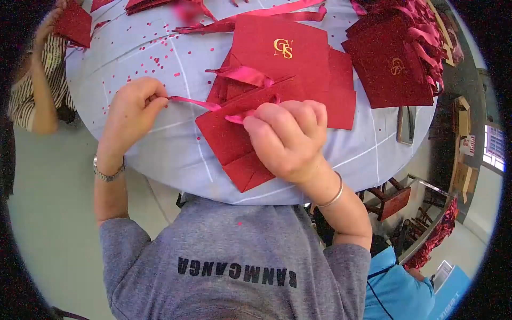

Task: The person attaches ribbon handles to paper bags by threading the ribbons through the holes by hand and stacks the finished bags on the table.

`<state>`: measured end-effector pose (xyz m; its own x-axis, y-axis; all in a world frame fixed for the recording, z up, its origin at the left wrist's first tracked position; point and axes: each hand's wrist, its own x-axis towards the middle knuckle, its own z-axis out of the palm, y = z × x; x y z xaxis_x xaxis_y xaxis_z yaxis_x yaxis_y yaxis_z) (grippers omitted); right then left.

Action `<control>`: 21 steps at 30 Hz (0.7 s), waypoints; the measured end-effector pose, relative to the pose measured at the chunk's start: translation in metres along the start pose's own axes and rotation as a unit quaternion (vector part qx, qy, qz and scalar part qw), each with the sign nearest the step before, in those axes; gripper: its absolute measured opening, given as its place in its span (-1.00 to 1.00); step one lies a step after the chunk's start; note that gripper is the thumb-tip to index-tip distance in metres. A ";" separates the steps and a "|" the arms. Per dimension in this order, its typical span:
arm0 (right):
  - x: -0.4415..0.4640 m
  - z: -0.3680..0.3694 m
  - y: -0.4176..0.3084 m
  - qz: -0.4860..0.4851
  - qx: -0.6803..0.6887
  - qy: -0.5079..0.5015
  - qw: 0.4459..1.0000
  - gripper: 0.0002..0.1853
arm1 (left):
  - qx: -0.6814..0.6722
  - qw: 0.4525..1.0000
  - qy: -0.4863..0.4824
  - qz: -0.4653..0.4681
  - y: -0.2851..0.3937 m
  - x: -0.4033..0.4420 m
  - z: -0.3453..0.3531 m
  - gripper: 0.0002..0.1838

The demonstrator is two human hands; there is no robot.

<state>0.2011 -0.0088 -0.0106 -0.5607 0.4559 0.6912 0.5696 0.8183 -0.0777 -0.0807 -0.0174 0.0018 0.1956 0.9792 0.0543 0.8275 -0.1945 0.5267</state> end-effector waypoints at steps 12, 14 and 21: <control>0.008 -0.007 0.008 0.112 0.157 -0.164 0.967 -0.84 | -0.058 0.995 0.082 -0.006 -0.004 0.005 0.008 -0.93; 0.008 -0.010 0.011 0.114 0.151 -0.173 0.967 -0.83 | -0.044 0.995 0.089 0.007 -0.004 0.006 0.011 -0.92; -0.007 -0.032 0.026 0.203 0.140 -0.130 0.960 -0.57 | -0.025 0.997 0.072 -0.009 -0.007 0.007 0.013 -0.93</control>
<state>0.2395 -0.0023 0.0056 -0.4782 0.7997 0.3630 0.6089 0.5998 -0.5191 -0.0784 -0.0103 -0.0127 0.0994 0.9814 0.1641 0.8025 -0.1765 0.5700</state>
